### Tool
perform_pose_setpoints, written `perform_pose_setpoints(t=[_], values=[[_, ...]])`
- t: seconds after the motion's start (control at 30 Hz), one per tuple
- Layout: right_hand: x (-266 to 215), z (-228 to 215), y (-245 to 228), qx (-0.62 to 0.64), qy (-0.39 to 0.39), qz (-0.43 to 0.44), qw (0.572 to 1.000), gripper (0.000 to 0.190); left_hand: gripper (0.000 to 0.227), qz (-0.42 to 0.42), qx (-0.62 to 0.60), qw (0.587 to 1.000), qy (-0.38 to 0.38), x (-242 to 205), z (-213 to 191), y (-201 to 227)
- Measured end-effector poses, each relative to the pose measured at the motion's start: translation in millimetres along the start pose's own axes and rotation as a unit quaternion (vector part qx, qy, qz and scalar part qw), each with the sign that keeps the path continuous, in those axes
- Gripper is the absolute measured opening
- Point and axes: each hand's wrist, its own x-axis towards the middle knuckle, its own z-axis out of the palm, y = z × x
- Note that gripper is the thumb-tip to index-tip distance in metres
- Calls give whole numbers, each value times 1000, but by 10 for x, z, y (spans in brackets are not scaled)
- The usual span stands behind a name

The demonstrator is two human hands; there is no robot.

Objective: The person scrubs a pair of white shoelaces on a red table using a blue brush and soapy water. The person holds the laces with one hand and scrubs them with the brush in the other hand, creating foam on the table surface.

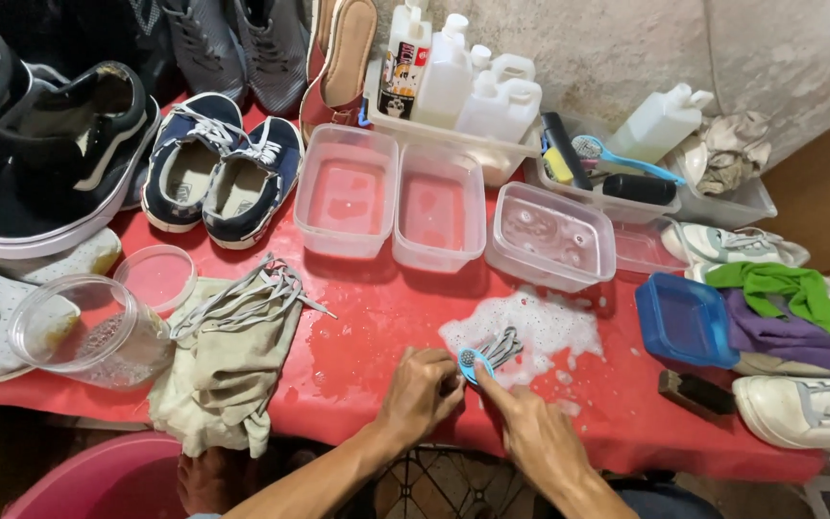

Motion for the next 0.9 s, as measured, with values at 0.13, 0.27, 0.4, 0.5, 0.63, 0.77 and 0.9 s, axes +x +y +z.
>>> perform_pose_setpoints(t=[0.13, 0.27, 0.4, 0.5, 0.63, 0.77, 0.9], values=[[265, -197, 253, -18, 63, 41, 997, 61, 7, -15, 16, 1000, 1, 18, 53, -52], [81, -153, 71, 11, 32, 17, 999, 60, 14, 9, 4, 1000, 15, 10, 16, -11], [275, -96, 313, -7, 77, 28, 997, 62, 12, 11, 6, 1000, 22, 55, -17, -26], [231, -308, 227, 14, 64, 71, 995, 56, 12, 13, 6, 1000, 13, 0, 39, -51], [34, 87, 156, 16, 38, -10, 999, 75, 14, 10, 1, 1000, 3, 10, -10, -14], [184, -247, 170, 42, 84, 52, 994, 60, 16, 13, 12, 1000, 22, 41, -17, -56], [-33, 153, 100, -53, 44, -11, 998, 83, 16, 11, 4, 1000, 4, 2, 17, -18]])
